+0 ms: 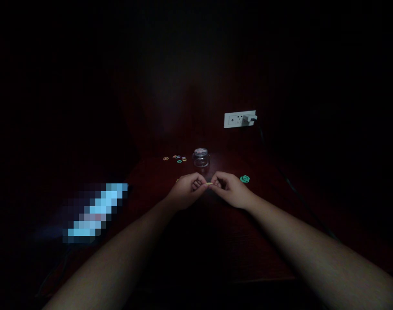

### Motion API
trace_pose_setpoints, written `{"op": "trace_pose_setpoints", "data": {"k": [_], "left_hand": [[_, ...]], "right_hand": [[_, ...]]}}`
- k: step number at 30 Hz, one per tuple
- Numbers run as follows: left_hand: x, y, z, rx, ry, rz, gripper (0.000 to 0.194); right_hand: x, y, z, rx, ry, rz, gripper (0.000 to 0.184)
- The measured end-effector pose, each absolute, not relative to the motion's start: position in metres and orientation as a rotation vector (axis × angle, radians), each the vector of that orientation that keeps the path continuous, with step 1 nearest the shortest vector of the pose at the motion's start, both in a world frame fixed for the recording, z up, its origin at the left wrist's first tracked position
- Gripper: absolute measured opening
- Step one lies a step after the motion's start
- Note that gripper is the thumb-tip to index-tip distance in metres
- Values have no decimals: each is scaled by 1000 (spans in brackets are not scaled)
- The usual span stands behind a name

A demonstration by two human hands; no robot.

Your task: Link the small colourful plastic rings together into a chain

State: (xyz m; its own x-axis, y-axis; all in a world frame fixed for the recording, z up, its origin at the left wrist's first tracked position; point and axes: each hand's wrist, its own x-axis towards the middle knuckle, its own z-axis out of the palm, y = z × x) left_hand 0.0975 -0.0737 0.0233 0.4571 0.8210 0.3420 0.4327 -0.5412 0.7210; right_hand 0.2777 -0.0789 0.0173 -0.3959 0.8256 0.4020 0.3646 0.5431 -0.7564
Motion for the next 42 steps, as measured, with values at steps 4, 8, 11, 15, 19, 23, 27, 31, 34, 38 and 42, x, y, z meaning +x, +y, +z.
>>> {"op": "trace_pose_setpoints", "data": {"k": [4,8,11,15,19,23,27,31,34,38,42], "left_hand": [[97,-74,25,2167,1042,920,17],[97,-75,25,2171,1030,893,15],[98,-75,25,2169,1020,881,15],[98,-75,25,2173,995,876,14],[98,-75,26,2187,1041,944,15],[98,-74,24,2196,1065,933,15],[98,-75,23,2167,990,860,15],[98,-75,23,2159,989,853,15],[98,-74,23,2188,1050,911,15],[98,-71,22,2203,1081,945,15],[99,-70,22,2158,1110,967,16]], "right_hand": [[278,-79,16,-950,-2007,739,15],[279,-78,18,-978,-2008,680,14],[280,-76,18,-1000,-2019,658,13],[280,-75,17,-1001,-2012,670,13],[280,-75,14,-947,-2016,779,16],[279,-76,14,-926,-2040,841,17],[279,-75,14,-983,-2014,744,12],[279,-73,13,-1001,-2009,724,12],[280,-73,11,-977,-2025,787,13],[279,-75,10,-942,-2076,850,15],[279,-76,11,-937,-2052,885,17]]}}
